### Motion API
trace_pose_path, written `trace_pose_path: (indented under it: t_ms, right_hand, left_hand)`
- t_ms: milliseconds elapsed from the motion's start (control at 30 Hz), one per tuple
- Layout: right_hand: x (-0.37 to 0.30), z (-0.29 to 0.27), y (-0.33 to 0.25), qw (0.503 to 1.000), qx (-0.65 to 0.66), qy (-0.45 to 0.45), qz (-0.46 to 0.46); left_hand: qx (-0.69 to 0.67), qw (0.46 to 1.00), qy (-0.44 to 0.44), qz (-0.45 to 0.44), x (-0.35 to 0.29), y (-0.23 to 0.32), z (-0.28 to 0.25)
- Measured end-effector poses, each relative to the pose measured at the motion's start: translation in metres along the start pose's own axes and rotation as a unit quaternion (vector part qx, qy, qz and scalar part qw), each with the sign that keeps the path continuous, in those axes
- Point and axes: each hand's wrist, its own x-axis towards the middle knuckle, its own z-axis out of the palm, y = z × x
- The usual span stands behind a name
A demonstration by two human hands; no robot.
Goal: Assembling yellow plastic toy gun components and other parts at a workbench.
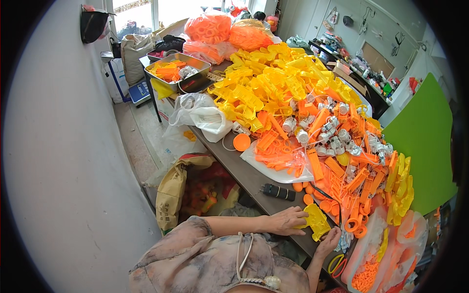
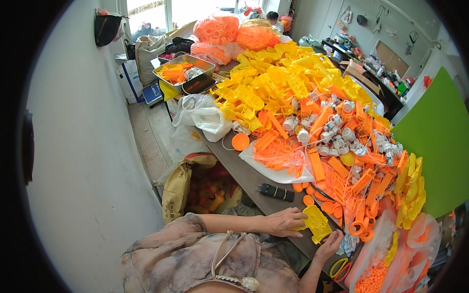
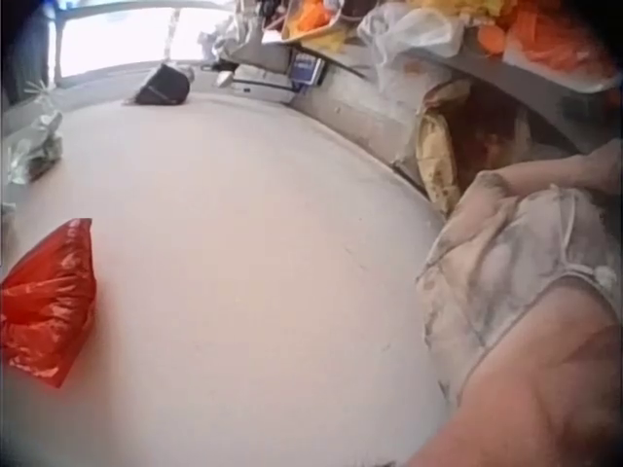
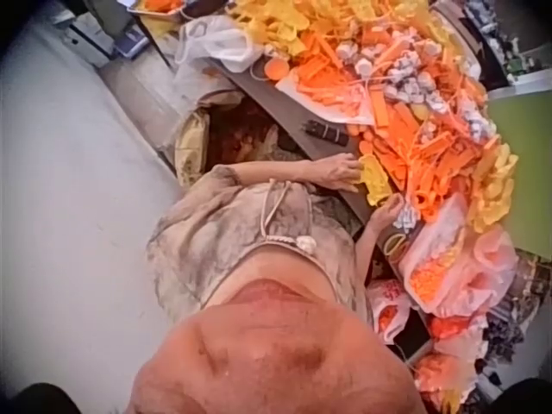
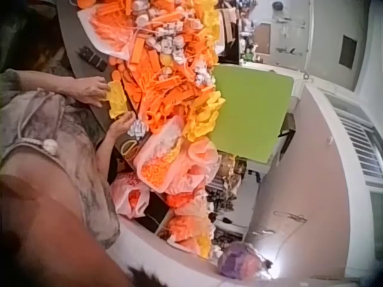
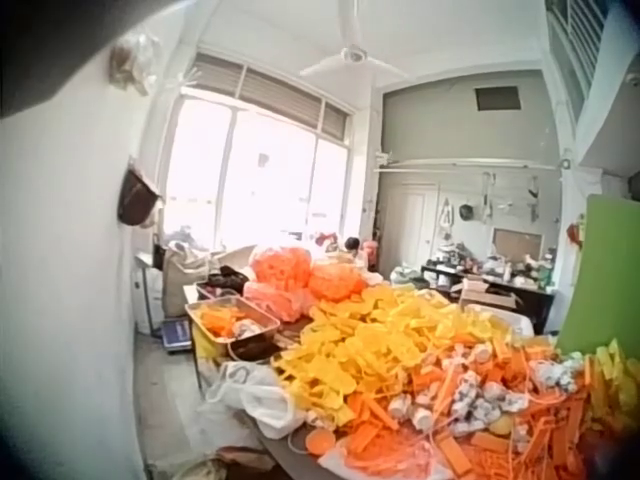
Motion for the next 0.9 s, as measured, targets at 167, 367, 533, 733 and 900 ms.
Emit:
trace_pose_path:
  t_ms: [167,367,533,733,900]
  right_hand:
    - [0.001,-0.003,0.008,1.000,0.019,0.005,-0.022]
    - [-0.003,-0.002,-0.007,0.995,0.086,0.035,0.045]
    - [-0.003,-0.004,-0.009,0.995,0.080,0.029,0.043]
    - [-0.003,-0.004,-0.005,0.996,0.083,0.037,0.011]
    - [-0.003,-0.004,-0.002,0.997,0.071,0.033,-0.003]
  left_hand:
    - [0.014,1.000,-0.005,0.007,-0.001,0.002,-0.001]
    - [0.022,1.000,-0.013,-0.002,-0.001,0.003,-0.001]
    - [0.025,1.000,-0.015,-0.005,-0.001,0.004,-0.001]
    - [0.027,0.999,-0.026,-0.011,0.000,0.006,-0.003]
    - [0.032,0.999,-0.040,-0.010,0.000,0.003,-0.002]
